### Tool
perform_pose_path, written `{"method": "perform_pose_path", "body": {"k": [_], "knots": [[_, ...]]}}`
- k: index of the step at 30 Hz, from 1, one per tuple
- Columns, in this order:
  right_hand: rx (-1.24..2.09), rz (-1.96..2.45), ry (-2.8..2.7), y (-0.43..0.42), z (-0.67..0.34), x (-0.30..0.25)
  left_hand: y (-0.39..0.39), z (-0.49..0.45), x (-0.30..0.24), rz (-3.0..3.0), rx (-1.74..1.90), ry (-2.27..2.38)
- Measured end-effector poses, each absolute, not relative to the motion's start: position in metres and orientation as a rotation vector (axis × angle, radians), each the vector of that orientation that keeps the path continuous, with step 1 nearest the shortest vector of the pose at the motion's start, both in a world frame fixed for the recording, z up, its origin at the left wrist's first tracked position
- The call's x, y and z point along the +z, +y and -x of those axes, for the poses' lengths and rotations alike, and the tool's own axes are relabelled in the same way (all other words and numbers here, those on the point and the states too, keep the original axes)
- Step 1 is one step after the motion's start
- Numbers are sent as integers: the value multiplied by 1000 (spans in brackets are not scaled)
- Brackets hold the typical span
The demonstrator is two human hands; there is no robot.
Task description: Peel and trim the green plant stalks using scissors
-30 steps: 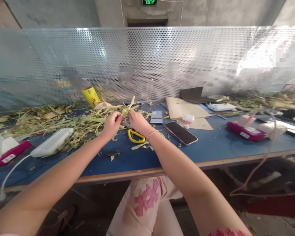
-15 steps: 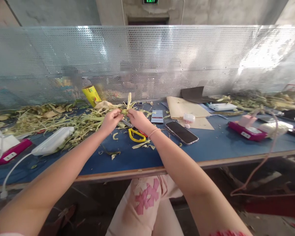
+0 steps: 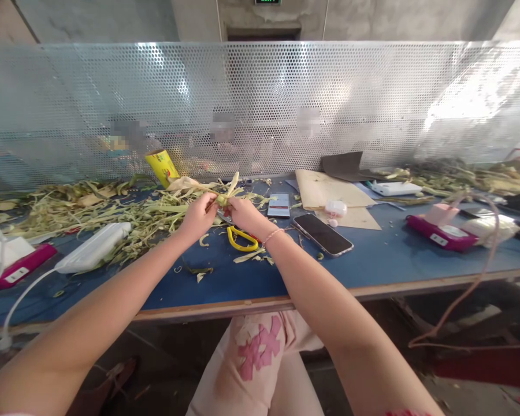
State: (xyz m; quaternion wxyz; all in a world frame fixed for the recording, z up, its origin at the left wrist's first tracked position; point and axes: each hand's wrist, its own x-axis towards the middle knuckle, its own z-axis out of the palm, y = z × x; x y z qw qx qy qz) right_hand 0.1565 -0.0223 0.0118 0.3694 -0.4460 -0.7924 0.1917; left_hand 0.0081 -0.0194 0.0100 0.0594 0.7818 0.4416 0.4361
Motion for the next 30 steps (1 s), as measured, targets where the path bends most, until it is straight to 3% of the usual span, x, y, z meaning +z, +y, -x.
{"method": "perform_pose_path", "body": {"k": [5, 21, 30], "knots": [[476, 1151, -2001, -24, -153, 12, -32, -9, 14, -2761, 1611, 1343], [515, 1058, -2111, -29, -155, 14, -33, 0, 26, -2939, 1029, 1379], [707, 1019, -2023, -32, -157, 19, -24, 5, 22, -2995, 1059, 1205]]}}
